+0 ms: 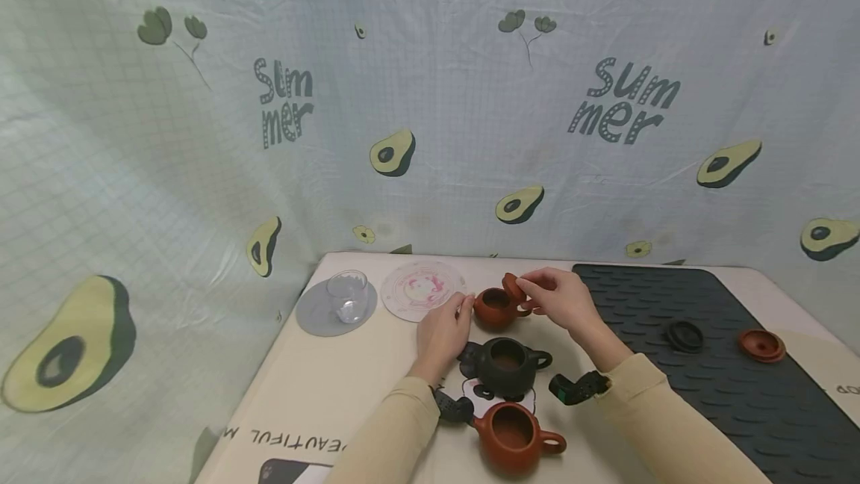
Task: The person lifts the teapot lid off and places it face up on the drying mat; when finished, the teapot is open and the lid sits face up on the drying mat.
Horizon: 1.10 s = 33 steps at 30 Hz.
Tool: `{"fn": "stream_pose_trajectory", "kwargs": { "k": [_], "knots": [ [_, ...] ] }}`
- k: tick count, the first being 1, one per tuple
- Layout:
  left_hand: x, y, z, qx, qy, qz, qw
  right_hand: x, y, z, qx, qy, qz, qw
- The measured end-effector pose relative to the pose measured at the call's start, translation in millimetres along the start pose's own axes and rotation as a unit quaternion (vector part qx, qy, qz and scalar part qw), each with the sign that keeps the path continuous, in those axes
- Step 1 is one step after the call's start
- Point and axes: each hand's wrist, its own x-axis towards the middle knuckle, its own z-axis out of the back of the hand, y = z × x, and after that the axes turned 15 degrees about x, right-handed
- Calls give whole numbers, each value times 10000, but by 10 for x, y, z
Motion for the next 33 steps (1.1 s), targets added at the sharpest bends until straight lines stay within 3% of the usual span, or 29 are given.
{"fn": "stream_pose_trajectory", "kwargs": {
  "k": [5, 10, 21, 24, 28, 30, 33],
  "knots": [
    [-6, -20, -10, 23, 1, -2, 10000, -100, -54, 129, 1023, -70, -278, 9943],
    [-16, -17, -14, 25, 96, 2, 10000, -243, -74, 168, 1909, -33, -568, 9800],
    [32, -30, 4, 74, 249, 114, 9996, -357, -35, 238, 3047, 79, -676, 9500],
    [50, -24, 4, 62, 203, 118, 9997, -352, -38, 276, 3700, 191, -845, 9250],
    [57, -31, -4, 73, 217, 109, 9997, -346, -56, 345, 4799, 315, -1250, 8678],
    [55, -39, -9, 52, 249, 100, 9996, -346, -73, 387, 5167, 341, -1386, 8442],
    [47, -52, -14, -19, 261, 91, 9996, -354, -94, 444, 5394, 383, -1422, 8291]
  ]
}}
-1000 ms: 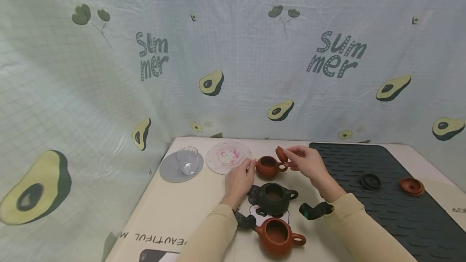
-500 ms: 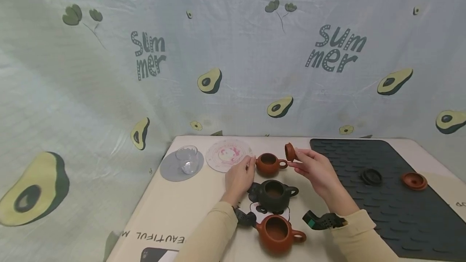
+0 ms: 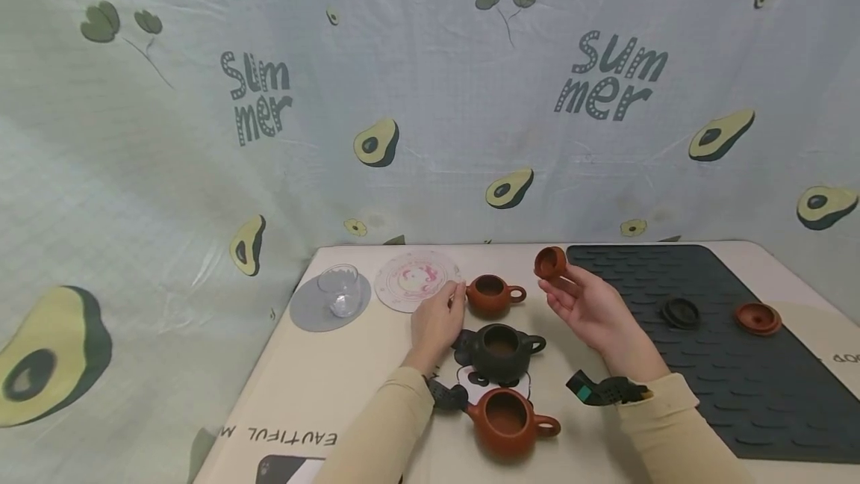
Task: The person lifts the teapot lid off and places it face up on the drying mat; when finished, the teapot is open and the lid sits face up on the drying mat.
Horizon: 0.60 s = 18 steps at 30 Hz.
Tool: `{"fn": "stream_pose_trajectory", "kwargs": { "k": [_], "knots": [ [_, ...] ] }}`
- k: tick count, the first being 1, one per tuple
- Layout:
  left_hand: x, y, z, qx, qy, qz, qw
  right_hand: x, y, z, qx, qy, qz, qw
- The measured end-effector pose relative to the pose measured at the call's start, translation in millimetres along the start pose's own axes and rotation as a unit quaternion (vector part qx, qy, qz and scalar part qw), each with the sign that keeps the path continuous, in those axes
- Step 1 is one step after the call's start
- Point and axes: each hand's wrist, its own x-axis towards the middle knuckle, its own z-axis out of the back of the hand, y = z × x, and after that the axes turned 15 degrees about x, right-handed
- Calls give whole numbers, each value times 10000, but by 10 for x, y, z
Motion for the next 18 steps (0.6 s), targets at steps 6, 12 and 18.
{"fn": "stream_pose_trajectory", "kwargs": {
  "k": [6, 12, 18],
  "knots": [
    [-14, 14, -2, -83, -32, -31, 10000, -16, 30, 24, 270, -107, -61, 9996],
    [-11, 15, 9, -85, 32, 7, 10000, -21, 54, 62, 572, -48, 132, 9983],
    [8, 11, -2, -49, 161, 52, 9998, -32, 146, 101, 1053, 184, 109, 9942]
  ]
}}
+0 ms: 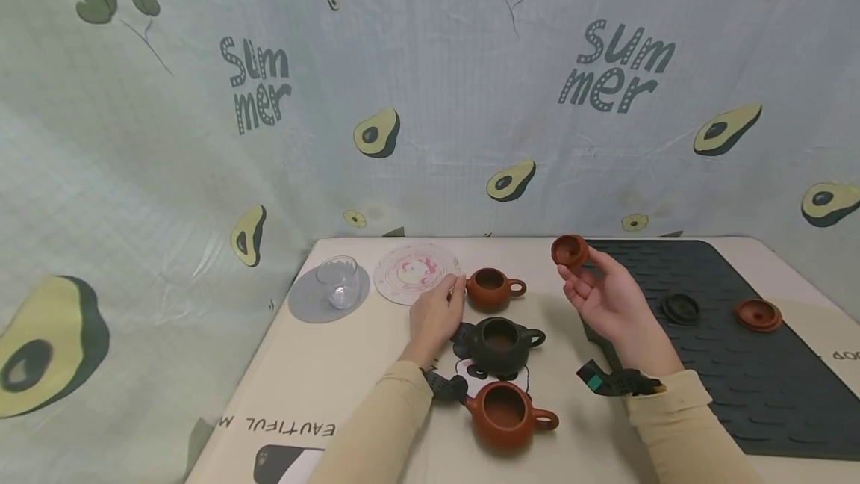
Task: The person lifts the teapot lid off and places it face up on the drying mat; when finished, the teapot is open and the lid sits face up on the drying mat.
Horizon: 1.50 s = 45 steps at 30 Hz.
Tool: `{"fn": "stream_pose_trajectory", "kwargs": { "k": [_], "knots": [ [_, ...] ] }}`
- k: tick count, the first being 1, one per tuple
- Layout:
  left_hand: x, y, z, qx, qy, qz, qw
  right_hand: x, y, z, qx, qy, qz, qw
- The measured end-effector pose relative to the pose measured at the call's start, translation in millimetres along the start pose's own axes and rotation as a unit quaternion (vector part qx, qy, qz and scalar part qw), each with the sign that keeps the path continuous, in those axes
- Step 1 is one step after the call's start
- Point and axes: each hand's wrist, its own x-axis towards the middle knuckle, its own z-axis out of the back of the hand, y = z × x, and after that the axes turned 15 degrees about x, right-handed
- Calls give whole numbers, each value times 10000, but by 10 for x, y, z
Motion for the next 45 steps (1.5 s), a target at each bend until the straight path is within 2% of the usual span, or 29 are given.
{"fn": "stream_pose_trajectory", "kwargs": {
  "k": [9, 14, 22, 33, 38, 42, 45],
  "knots": [
    [19, 0, -2, 43, 22, -40, 10000, -53, 190, 18, 724, 232, 84, 9971],
    [20, 3, 2, 42, -6, -58, 10000, -84, 276, 56, 894, 314, 179, 9953],
    [33, 8, -5, 24, -23, -73, 10000, -106, 381, 139, 1393, 441, 0, 9893],
    [29, 17, 4, 32, -22, -25, 10000, -107, 485, 210, 1194, 41, 124, 9928],
    [48, 6, 7, 92, -1, -83, 9999, -131, 569, 234, 785, -121, 249, 9965],
    [37, 3, 8, 93, 67, -60, 9999, -147, 591, 275, -361, 51, 459, 9983],
    [19, 13, 15, 100, 69, -12, 9999, -135, 572, 309, -1420, 177, 646, 9876]
  ]
}}
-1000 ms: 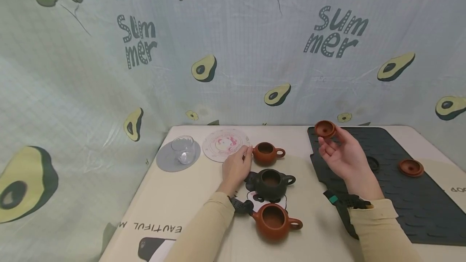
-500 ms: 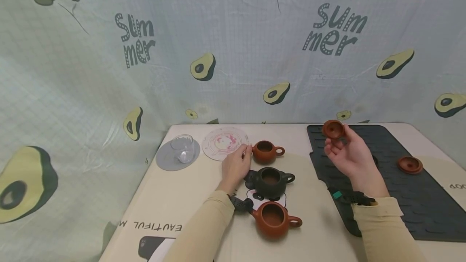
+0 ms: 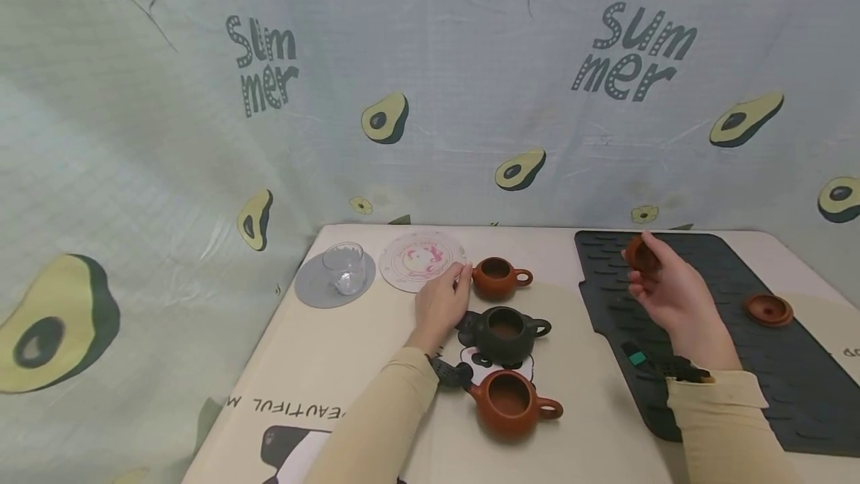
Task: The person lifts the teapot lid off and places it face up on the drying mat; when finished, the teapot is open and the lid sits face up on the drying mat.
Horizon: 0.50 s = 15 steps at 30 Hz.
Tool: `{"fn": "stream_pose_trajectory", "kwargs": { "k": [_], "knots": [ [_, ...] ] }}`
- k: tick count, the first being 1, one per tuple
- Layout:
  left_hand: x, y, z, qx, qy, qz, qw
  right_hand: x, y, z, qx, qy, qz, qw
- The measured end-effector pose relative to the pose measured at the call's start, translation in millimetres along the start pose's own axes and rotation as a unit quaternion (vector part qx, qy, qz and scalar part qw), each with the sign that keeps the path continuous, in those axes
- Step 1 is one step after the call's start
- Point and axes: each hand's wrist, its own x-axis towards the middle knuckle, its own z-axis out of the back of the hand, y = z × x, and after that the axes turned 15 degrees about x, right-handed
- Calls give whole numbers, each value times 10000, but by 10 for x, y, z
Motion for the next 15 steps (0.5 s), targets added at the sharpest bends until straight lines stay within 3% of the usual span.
{"fn": "stream_pose_trajectory", "kwargs": {
  "k": [6, 15],
  "knots": [
    [-15, -7, 1, -22, 60, -48, 10000, -2, -34, 45, -1354, -226, 221, 9903],
    [-1, 0, 3, 29, -7, -43, 10000, 36, -33, 47, -1243, -61, 216, 9920]
  ]
}}
